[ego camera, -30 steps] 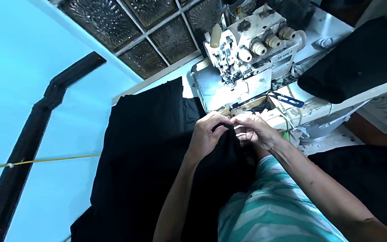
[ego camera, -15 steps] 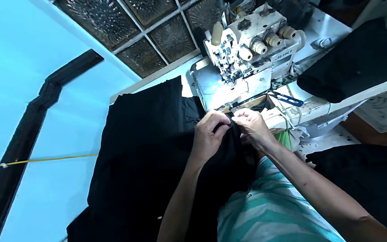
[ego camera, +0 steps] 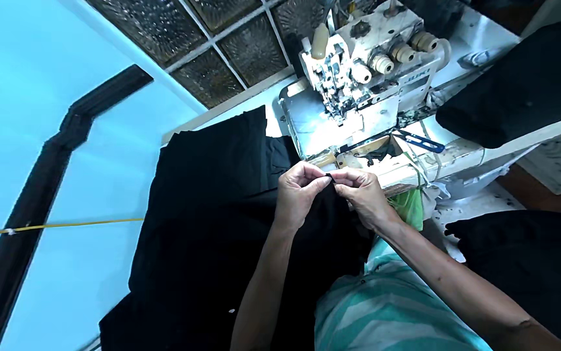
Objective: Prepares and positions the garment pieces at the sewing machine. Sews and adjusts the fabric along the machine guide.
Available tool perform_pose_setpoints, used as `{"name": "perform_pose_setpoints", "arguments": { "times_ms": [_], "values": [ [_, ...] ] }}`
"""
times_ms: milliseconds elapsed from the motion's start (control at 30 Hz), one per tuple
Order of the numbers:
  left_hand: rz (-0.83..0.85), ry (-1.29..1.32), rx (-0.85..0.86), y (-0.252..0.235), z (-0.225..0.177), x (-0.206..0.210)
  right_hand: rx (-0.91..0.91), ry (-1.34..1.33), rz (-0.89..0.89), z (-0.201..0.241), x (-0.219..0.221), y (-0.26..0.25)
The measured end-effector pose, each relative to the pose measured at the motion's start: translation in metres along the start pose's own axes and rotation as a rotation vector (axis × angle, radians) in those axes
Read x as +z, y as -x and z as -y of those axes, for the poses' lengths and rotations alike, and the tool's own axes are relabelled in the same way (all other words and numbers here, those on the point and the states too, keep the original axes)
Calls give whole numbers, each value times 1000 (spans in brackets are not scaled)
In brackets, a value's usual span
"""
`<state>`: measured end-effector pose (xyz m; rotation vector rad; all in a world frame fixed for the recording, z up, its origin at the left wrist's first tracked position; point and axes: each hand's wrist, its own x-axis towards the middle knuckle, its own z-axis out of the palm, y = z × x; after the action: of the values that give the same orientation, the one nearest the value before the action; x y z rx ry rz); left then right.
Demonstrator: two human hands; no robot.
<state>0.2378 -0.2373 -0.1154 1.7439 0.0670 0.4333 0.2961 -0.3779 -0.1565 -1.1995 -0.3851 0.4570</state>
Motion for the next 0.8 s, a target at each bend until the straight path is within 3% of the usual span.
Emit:
{"name": "perform_pose_setpoints", "arguments": {
  "times_ms": [167,300,533,633,800],
  "values": [
    [-8,-39,-22,0,-1,-2,-18,18,5,-1,0,1],
    [-3,-260,45,1,1,-5,-117,100,27,0,-1,2],
    [-21,-651,490,14,-25,-9,-581,494,289,-15,-18,21],
    [-2,-780,654,19,-45,-7,-638,549,330,-14,-22,33],
    [242,-824,804,27,-50,8,-630,551,193,4,-13,46]
  ]
}}
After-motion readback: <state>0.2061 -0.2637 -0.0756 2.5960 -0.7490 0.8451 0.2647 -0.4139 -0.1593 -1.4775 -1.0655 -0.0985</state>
